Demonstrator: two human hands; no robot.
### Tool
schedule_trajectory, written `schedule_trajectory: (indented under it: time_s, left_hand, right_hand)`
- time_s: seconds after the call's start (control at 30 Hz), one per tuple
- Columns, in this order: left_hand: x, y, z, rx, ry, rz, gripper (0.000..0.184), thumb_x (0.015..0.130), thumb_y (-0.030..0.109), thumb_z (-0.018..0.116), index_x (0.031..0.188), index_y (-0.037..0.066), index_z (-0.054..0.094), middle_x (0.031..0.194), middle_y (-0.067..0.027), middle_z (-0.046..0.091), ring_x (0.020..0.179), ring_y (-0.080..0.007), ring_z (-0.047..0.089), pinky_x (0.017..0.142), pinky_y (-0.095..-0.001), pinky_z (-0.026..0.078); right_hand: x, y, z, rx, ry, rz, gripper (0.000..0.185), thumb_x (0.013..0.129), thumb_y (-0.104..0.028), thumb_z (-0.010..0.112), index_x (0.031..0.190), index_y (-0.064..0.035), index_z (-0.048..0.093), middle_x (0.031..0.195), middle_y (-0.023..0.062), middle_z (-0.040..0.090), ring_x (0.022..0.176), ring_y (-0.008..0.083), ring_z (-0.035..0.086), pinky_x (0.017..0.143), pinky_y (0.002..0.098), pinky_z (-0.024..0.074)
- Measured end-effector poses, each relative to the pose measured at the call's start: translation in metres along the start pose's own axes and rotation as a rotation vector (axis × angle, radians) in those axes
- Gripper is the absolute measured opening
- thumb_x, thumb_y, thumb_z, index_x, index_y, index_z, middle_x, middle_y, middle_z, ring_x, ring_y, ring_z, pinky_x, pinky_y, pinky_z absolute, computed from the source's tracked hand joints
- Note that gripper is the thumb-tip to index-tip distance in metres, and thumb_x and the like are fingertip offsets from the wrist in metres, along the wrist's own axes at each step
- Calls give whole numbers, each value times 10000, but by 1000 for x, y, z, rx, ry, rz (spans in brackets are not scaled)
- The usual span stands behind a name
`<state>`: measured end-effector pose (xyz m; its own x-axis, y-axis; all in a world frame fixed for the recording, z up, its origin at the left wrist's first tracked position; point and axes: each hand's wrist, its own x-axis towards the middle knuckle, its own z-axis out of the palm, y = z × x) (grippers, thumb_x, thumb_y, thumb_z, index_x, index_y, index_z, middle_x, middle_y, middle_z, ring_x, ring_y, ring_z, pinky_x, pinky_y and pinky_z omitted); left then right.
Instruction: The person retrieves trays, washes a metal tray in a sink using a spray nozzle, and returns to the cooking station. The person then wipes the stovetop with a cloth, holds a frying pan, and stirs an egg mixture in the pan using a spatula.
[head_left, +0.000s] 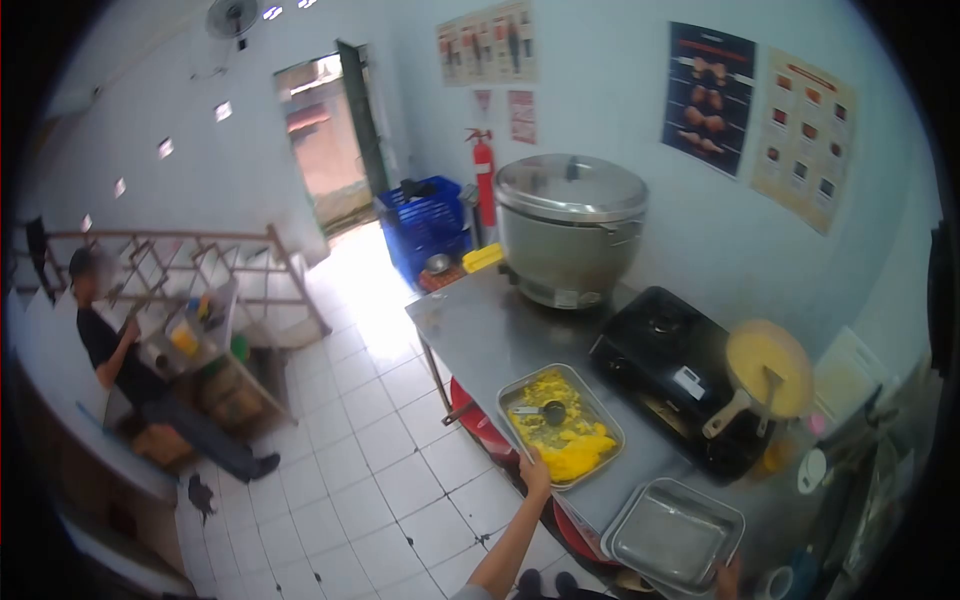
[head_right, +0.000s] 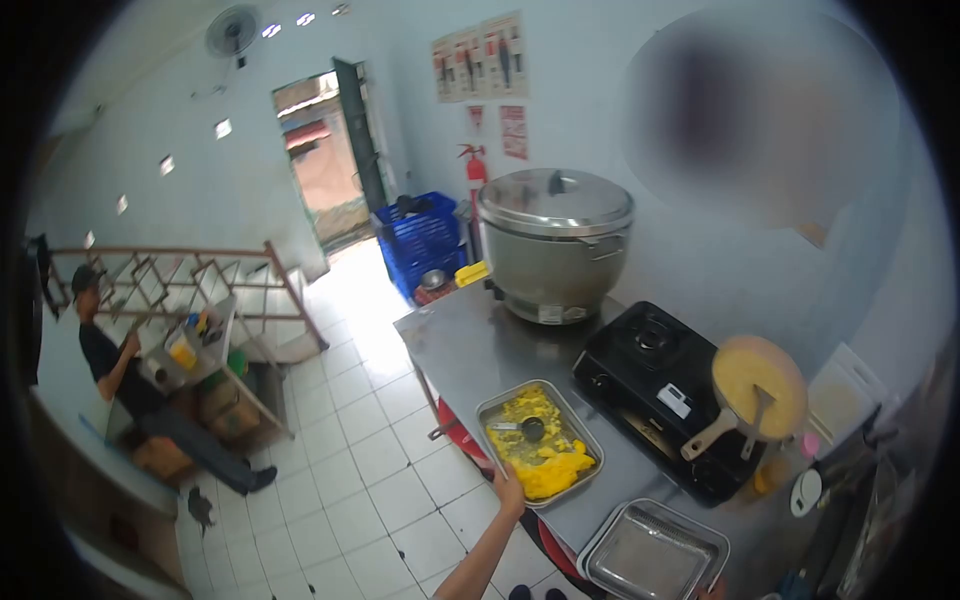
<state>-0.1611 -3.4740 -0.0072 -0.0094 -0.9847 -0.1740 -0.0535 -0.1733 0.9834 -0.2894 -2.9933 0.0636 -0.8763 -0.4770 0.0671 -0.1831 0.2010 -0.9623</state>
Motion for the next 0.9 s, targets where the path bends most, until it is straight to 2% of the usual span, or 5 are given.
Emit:
schedule_trajectory:
  time_s: [0.5, 0.67, 0.73, 0.77, 0.9]
  left_hand:
    - [-6, 12, 24, 455, 256, -29, 413, 887, 376, 480, 1195, 103, 519, 1300, -151, 431, 1122, -350, 430, 950, -466, 358]
    - [-2, 14, 35, 457, 372, 65, 446, 907, 366, 455, 1123, -12, 549, 1140, -229, 506, 1019, -408, 478, 900, -476, 375]
    - [8, -1, 41, 443, 453, 147, 442, 911, 350, 445, 1042, -55, 564, 1032, -284, 522, 952, -430, 504, 856, -495, 385]
    - [13, -6, 40, 572, 421, 173, 443, 910, 356, 446, 1057, -45, 564, 1027, -273, 535, 955, -423, 505, 851, -488, 394]
    - [-4, 37, 30, 493, 301, -50, 403, 894, 367, 473, 1159, 77, 563, 1041, -212, 565, 1001, -386, 539, 856, -458, 422]
  right_hand:
    - [102, 61, -8, -445, -167, 178, 613, 727, -67, 590, 1305, -4, 393, 1252, 165, 471, 1139, 298, 464, 967, 384, 370]
    - [137, 141, -30, -439, -156, 92, 604, 736, -85, 595, 1300, 0, 397, 1250, 171, 470, 1138, 305, 462, 969, 389, 366]
    - [109, 66, -5, -357, -132, 176, 538, 798, -167, 574, 1274, 24, 414, 1243, 205, 463, 1143, 320, 453, 984, 397, 342]
    - [105, 61, 1, -351, -69, 170, 399, 798, -82, 603, 1156, -7, 445, 1091, 107, 515, 1012, 219, 492, 909, 326, 371]
    - [93, 51, 12, -217, 8, 165, 369, 835, -94, 598, 1166, -26, 452, 1085, 115, 535, 955, 192, 523, 830, 305, 417]
